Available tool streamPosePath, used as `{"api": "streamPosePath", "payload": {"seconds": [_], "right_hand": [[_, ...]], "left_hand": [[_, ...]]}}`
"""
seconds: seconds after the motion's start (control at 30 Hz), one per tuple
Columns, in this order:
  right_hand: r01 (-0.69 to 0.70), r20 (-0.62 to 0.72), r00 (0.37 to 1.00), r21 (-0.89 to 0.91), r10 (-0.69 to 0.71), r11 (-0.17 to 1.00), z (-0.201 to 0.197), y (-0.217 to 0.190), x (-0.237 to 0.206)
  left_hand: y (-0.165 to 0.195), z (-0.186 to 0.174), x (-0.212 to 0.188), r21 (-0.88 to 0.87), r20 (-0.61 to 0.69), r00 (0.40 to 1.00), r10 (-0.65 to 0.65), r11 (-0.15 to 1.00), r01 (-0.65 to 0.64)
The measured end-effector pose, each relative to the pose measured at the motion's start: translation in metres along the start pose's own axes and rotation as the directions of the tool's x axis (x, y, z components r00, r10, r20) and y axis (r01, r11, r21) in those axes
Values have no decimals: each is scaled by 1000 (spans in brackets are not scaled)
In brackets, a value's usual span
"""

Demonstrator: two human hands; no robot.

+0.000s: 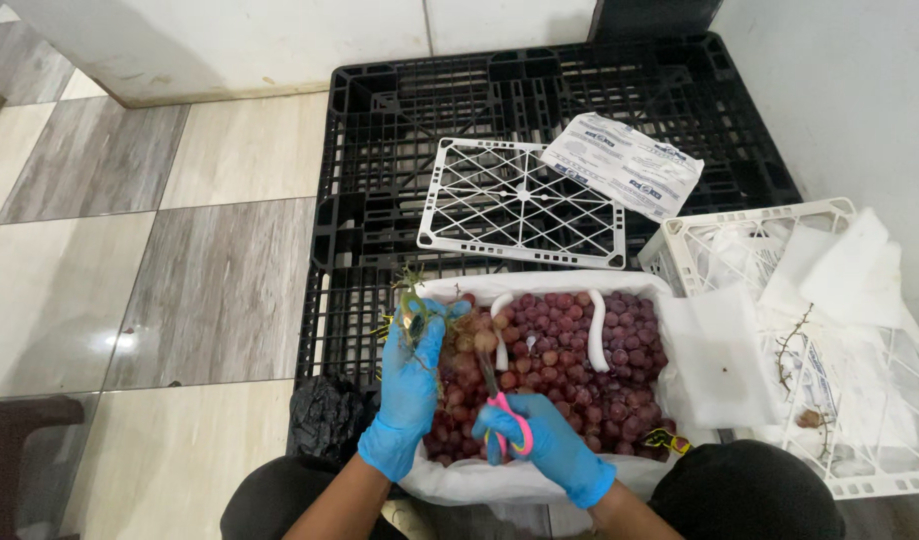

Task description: The person uses pink scissors to trim stems and remove unwanted parts from bunches of red grapes in a white styrofoam container. The cut stems are placed into a nearby white crate.

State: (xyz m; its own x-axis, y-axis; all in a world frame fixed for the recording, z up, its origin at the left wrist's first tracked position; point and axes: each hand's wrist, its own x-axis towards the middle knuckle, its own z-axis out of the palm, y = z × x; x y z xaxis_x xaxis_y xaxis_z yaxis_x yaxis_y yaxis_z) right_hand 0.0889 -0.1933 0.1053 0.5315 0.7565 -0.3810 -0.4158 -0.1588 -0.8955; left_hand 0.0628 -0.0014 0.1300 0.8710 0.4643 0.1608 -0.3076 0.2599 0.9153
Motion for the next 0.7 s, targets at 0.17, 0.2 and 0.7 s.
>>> {"api": "streamPosePath", "payload": {"seconds": [0.17, 0.2, 0.7], "right_hand": [[-45, -81, 996, -78, 38, 996, -4, -5, 2], [-48, -80, 996, -82, 42, 995, -5, -6, 2], [57, -200, 972, -319, -126, 946, -3, -15, 3]], "left_hand": [[1, 0, -4, -8, -3, 1000, -26, 1000, 26], [0, -1, -5, 48, -9, 1000, -28, 998, 28], [-13, -8, -7, 41, -1, 998, -67, 997, 67]]}}
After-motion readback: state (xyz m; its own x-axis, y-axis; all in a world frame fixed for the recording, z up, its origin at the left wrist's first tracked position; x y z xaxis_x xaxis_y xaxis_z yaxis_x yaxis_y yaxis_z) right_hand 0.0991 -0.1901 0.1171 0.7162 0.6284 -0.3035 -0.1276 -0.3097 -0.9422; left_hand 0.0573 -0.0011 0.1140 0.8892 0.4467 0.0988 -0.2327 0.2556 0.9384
